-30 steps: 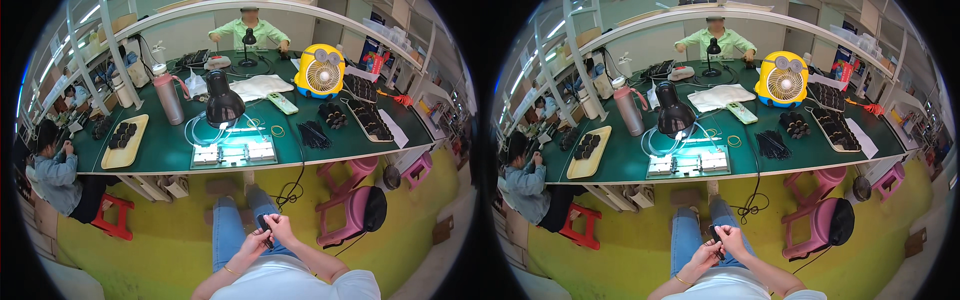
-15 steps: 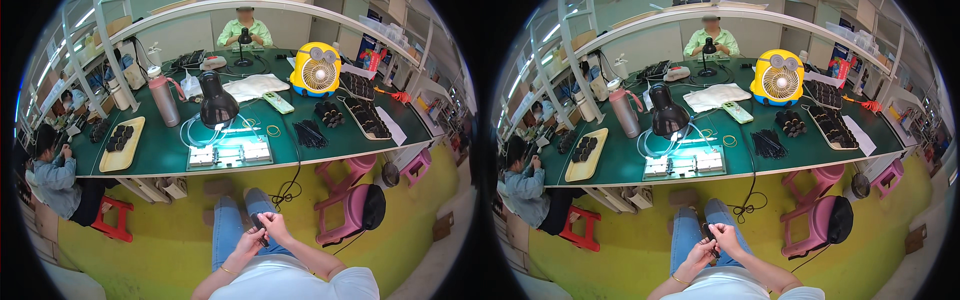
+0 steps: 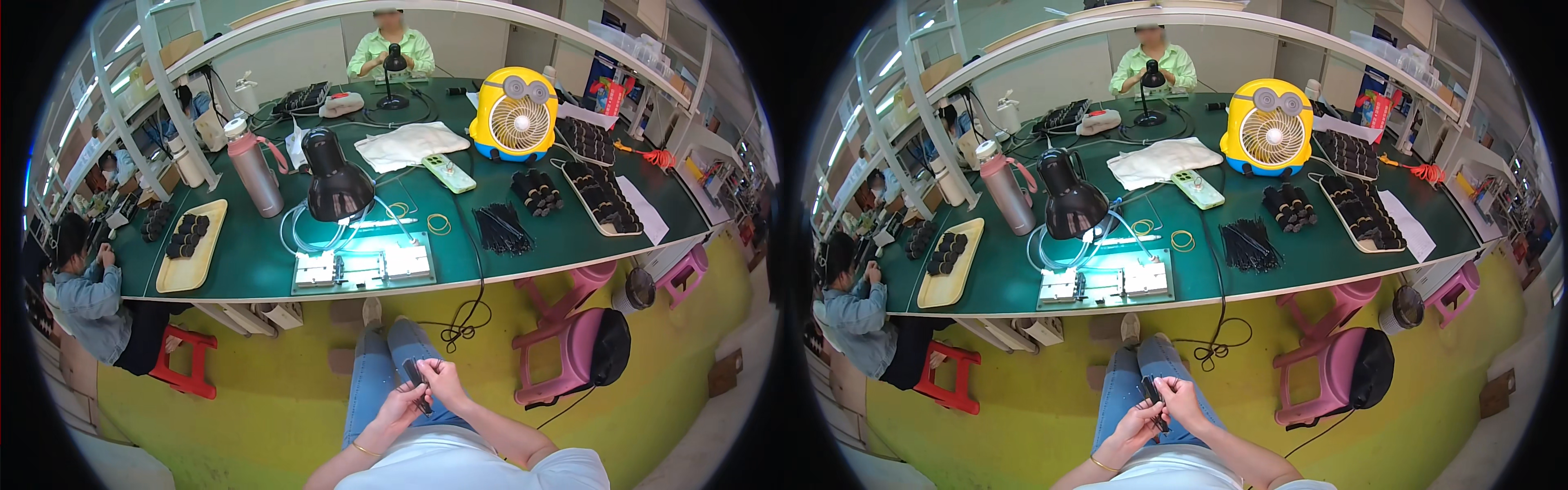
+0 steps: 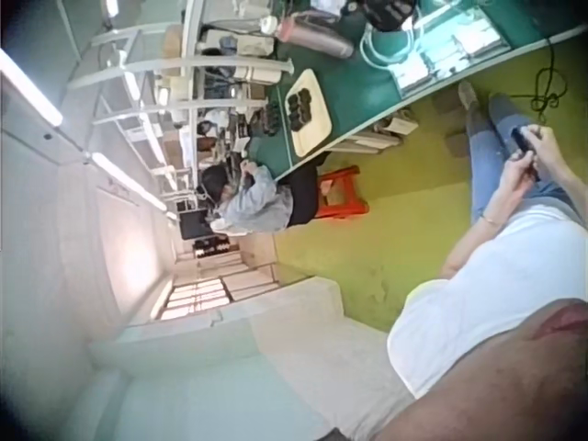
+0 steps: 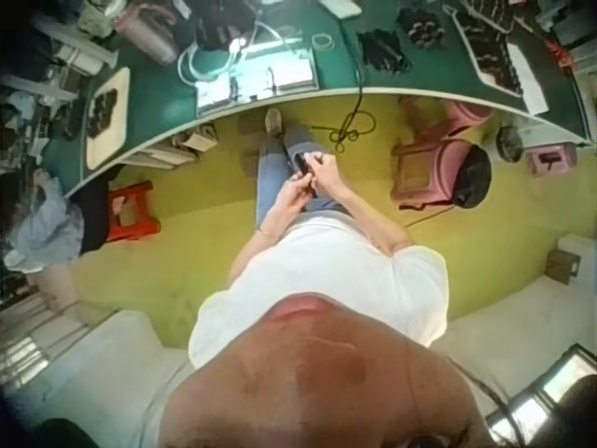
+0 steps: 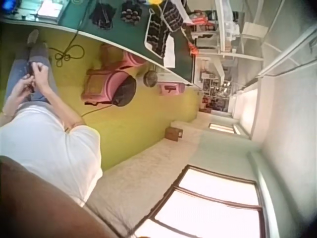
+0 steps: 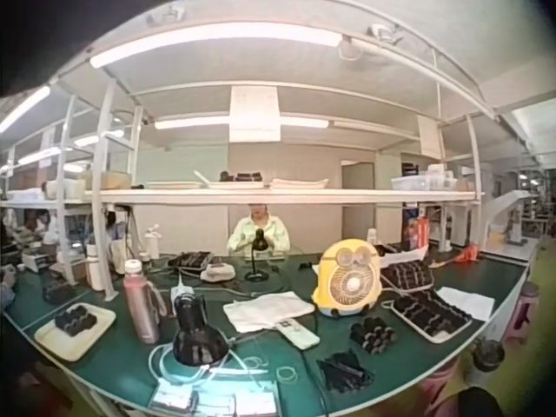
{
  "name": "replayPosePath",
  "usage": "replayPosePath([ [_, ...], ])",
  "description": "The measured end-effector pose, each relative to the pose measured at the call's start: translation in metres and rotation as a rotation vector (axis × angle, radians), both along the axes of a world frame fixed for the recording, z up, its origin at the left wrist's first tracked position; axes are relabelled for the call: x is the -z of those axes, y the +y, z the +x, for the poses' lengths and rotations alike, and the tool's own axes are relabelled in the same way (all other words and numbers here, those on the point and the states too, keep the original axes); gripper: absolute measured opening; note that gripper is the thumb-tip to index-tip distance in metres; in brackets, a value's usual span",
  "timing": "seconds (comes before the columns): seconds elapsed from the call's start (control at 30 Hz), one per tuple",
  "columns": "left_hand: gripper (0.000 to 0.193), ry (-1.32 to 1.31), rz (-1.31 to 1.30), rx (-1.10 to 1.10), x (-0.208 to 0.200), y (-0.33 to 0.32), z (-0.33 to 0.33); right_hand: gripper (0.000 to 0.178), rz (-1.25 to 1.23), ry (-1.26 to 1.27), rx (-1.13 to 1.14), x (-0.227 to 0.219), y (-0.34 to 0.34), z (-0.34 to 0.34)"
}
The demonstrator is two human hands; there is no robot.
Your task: Handling and organizing electronic wiring harnesses and plastic connectors at a factory workbench.
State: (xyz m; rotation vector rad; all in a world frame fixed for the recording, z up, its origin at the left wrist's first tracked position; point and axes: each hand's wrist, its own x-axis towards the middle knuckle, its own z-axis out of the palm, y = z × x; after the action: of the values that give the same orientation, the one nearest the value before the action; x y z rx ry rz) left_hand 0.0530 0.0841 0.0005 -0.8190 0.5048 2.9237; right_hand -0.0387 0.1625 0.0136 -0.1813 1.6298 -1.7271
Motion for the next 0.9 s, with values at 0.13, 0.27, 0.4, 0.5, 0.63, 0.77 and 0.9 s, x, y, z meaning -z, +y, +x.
replayPosePath([
  [0.13,0.006,0.004,-0.040,-0.040,-0.009,-0.008,-0.002,0.020,-0.024,-0.010,-0.037,-0.003,-0.011,-0.006],
  [0.27,0.005,-0.001,-0.160,-0.145,-0.023,-0.032,-0.020,0.019,-0.016,0.020,-0.130,-0.022,-0.044,-0.025],
  [0.4,0.006,0.098,-0.179,-0.198,-0.023,-0.066,-0.040,0.016,0.030,0.161,-0.115,-0.039,-0.085,-0.045],
  [0.5,0.006,0.077,-0.121,-0.287,-0.028,-0.085,-0.049,0.017,0.053,0.078,-0.140,-0.047,-0.109,-0.053],
  [0.63,0.007,0.104,-0.115,-0.339,-0.032,-0.101,-0.051,0.017,-0.029,0.079,-0.161,-0.051,-0.128,-0.057],
  [0.77,0.008,0.103,-0.103,-0.360,-0.028,-0.104,-0.049,0.017,-0.025,0.099,-0.160,-0.055,-0.132,-0.054],
  [0.9,0.008,0.130,-0.082,-0.354,-0.028,-0.104,-0.047,0.015,0.008,0.143,-0.146,-0.058,-0.132,-0.052],
])
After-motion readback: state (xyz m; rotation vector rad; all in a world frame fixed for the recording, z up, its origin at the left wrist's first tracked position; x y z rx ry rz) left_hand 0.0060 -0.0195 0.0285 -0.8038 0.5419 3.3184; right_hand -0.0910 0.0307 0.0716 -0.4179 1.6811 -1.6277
